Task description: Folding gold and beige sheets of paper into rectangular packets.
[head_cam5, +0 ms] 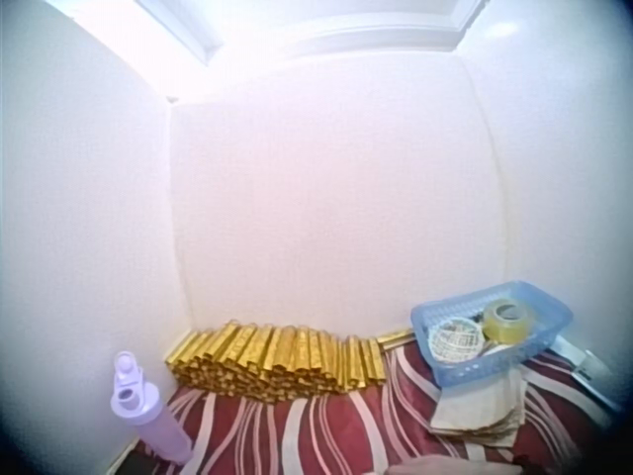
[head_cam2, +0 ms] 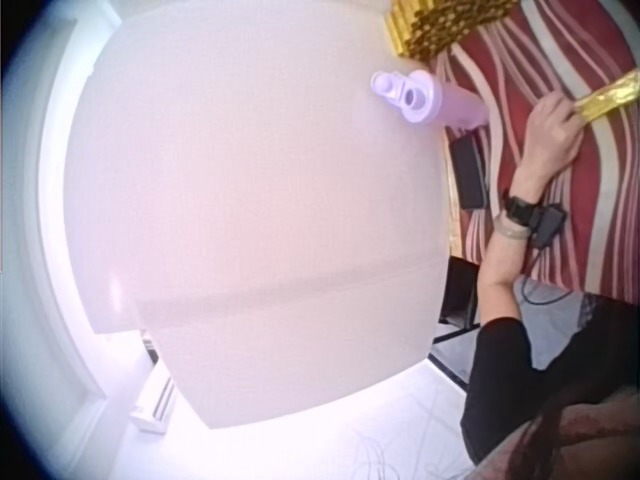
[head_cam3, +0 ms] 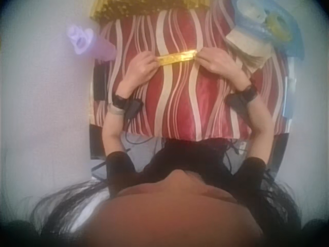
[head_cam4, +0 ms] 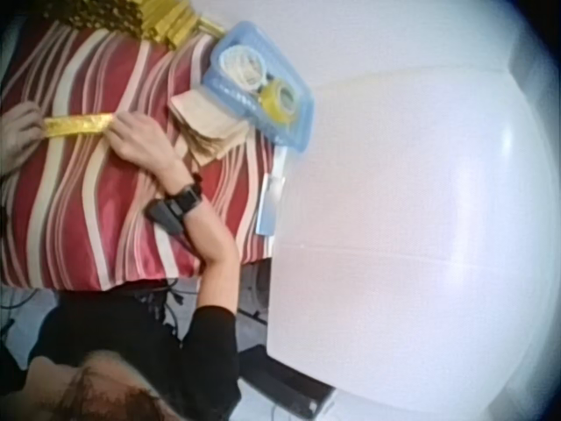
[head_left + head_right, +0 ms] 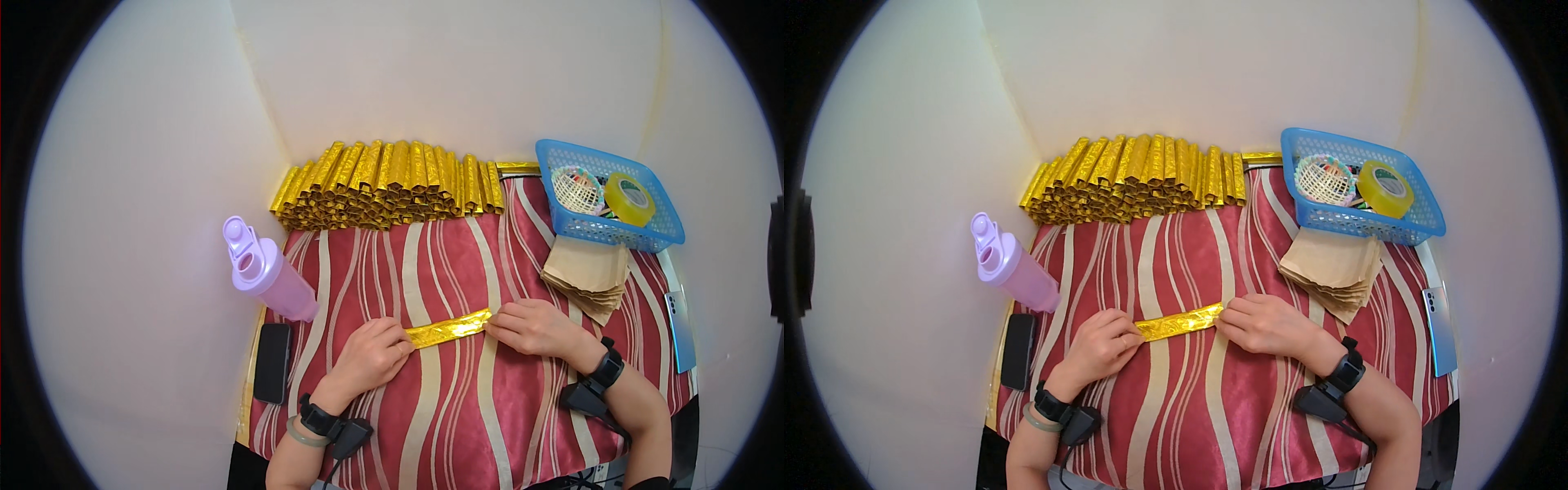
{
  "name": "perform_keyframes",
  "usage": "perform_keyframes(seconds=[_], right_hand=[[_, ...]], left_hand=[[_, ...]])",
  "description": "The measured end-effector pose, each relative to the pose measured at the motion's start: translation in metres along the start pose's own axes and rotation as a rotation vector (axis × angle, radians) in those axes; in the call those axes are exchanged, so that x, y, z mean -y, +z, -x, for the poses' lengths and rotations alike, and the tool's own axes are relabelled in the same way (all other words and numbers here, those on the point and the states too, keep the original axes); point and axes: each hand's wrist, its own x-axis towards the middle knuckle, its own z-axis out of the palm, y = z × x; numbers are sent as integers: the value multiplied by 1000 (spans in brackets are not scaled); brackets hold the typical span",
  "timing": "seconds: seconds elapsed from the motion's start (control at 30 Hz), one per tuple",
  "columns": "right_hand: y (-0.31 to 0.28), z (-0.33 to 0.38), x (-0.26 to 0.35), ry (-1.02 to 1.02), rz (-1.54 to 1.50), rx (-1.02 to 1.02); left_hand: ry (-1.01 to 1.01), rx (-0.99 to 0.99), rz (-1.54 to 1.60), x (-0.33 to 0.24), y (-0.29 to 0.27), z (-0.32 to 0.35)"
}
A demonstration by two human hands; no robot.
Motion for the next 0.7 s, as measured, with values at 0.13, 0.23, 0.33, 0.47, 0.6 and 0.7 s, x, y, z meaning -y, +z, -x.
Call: perform_keyframes(seconds=[0.13,0.23,0.33,0.47,0.6,0.7], right_hand=[[1,1,0,12,20,40],[-2,-1,0,44,9,92],[-3,-3,1,72,0,135],[-1,-5,1,89,-49,120],[4,-6,2,131,-153,46],[7,-6,2,124,-158,26]], left_hand=[[2,37,-4,0,-1,1],[1,67,-1,1,1,1],[-8,166,11,-3,0,-6],[-80,220,52,-1,8,-10],[-89,279,91,11,17,-12],[-110,295,171,18,17,-12]])
